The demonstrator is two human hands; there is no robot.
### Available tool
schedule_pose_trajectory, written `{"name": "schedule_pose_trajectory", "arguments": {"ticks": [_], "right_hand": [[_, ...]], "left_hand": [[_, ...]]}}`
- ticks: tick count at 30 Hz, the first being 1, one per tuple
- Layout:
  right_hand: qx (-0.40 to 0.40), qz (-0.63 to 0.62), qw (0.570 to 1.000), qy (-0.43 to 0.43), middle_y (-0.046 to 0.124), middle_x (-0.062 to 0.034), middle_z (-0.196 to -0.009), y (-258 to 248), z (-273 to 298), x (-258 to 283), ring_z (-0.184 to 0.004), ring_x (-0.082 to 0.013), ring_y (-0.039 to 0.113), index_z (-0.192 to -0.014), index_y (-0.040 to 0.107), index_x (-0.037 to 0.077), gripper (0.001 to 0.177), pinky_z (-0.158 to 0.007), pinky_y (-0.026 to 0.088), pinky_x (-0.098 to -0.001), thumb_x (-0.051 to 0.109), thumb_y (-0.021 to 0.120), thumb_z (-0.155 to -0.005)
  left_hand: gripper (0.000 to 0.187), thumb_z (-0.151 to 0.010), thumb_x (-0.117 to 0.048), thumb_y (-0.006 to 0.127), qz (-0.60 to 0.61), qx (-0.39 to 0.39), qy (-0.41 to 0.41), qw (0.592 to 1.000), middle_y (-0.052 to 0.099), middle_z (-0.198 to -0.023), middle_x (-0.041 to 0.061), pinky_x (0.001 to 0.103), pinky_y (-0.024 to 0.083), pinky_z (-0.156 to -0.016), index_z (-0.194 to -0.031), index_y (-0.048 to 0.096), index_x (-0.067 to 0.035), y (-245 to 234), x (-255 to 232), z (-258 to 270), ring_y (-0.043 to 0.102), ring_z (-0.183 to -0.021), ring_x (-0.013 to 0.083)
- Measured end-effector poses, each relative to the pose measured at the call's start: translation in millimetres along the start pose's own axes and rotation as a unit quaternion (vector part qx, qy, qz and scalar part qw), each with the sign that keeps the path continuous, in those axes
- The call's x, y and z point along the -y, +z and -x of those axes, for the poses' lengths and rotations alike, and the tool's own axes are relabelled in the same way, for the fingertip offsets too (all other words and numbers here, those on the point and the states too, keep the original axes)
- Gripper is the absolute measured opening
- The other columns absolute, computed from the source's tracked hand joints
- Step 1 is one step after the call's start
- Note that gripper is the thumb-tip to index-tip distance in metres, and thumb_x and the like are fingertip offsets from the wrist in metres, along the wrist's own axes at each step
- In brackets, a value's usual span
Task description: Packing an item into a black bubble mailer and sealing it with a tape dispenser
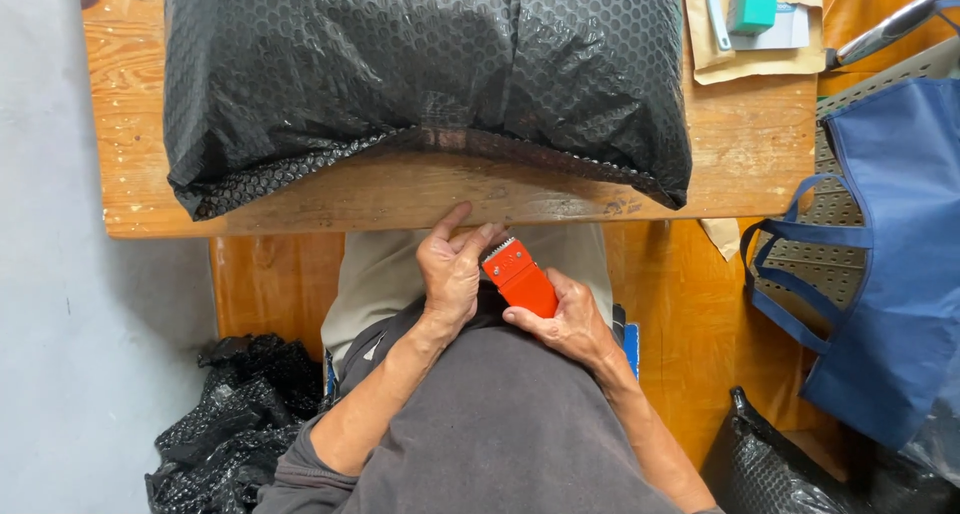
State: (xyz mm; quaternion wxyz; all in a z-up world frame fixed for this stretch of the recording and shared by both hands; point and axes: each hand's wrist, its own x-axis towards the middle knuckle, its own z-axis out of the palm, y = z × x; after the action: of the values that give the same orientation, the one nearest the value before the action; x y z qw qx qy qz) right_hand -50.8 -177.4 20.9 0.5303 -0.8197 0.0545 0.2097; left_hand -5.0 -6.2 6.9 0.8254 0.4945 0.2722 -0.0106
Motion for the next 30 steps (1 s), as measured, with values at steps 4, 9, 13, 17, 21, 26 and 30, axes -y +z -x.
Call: {"name": "schedule_pose_trajectory", "arguments": {"ticks": [4, 9, 13, 17, 21, 26, 30], "right_hand": [[0.017, 0.0, 1.0, 0.011, 0.064, -0.019, -0.063, -2, 1, 3, -0.058, -0.0315, 0.065, -0.089, 0.069, 0.007, 0.041, -0.051, 0.05, -0.0386, 0.033, 0.093, -0.068], [0.036, -0.007, 0.999, 0.0, 0.066, -0.0154, -0.063, -4, 4, 1, -0.059, -0.0276, 0.066, -0.09, 0.069, 0.009, 0.041, -0.05, 0.051, -0.0368, 0.033, 0.094, -0.068], [0.03, -0.013, 0.999, -0.004, 0.067, -0.0174, -0.065, -4, 4, -2, -0.06, -0.0302, 0.067, -0.092, 0.07, 0.008, 0.041, -0.05, 0.051, -0.039, 0.032, 0.094, -0.069], [-0.012, 0.008, 0.999, -0.048, 0.065, -0.0175, -0.062, -2, 4, -15, -0.055, -0.0313, 0.067, -0.09, 0.068, 0.009, 0.042, -0.046, 0.051, -0.0378, 0.035, 0.093, -0.068], [-0.012, 0.01, 0.999, -0.05, 0.065, -0.0169, -0.059, -3, 9, -3, -0.053, -0.0304, 0.067, -0.087, 0.068, 0.008, 0.042, -0.044, 0.051, -0.0373, 0.035, 0.093, -0.067], [0.008, 0.028, 0.998, -0.055, 0.068, -0.0217, -0.062, -6, 12, 11, -0.056, -0.0363, 0.069, -0.089, 0.068, 0.005, 0.042, -0.045, 0.051, -0.0414, 0.033, 0.092, -0.069], [-0.006, 0.026, 0.998, -0.052, 0.069, -0.0188, -0.063, -5, 14, 5, -0.057, -0.0356, 0.072, -0.09, 0.069, 0.007, 0.043, -0.045, 0.053, -0.0396, 0.036, 0.092, -0.068]], "left_hand": [[0.06, -0.087, -0.001, 0.075, 0.007, -0.006, -0.002, 1.0, 0.076, -0.094, 0.027, 0.045, 0.064, -0.084, -0.141, 0.051, 0.007, -3, 6, -2, 0.077, -0.087, 0.0343], [0.061, -0.086, -0.002, 0.077, 0.023, -0.015, -0.021, 0.999, 0.076, -0.093, 0.026, 0.045, 0.064, -0.084, -0.141, 0.051, 0.008, -5, 9, -4, 0.077, -0.085, 0.0327], [0.059, -0.087, -0.002, 0.076, 0.019, -0.009, -0.016, 1.0, 0.076, -0.093, 0.028, 0.047, 0.064, -0.084, -0.139, 0.052, 0.008, -2, 6, -3, 0.077, -0.086, 0.0351], [0.056, -0.086, -0.001, 0.076, 0.028, -0.015, -0.021, 0.999, 0.076, -0.094, 0.029, 0.048, 0.063, -0.084, -0.137, 0.055, 0.006, -1, 7, -2, 0.077, -0.087, 0.0371], [0.055, -0.086, 0.0, 0.077, 0.036, -0.018, -0.03, 0.999, 0.076, -0.095, 0.029, 0.048, 0.063, -0.084, -0.137, 0.056, 0.005, -4, 11, -4, 0.077, -0.088, 0.0371], [0.053, -0.086, 0.0, 0.076, 0.045, -0.026, -0.035, 0.998, 0.076, -0.095, 0.028, 0.049, 0.064, -0.084, -0.135, 0.056, 0.005, -7, 15, -6, 0.077, -0.088, 0.0376], [0.054, -0.085, -0.001, 0.077, 0.056, -0.042, -0.045, 0.997, 0.076, -0.095, 0.028, 0.051, 0.064, -0.083, -0.134, 0.057, 0.005, -6, 10, -5, 0.076, -0.089, 0.0396]]}}
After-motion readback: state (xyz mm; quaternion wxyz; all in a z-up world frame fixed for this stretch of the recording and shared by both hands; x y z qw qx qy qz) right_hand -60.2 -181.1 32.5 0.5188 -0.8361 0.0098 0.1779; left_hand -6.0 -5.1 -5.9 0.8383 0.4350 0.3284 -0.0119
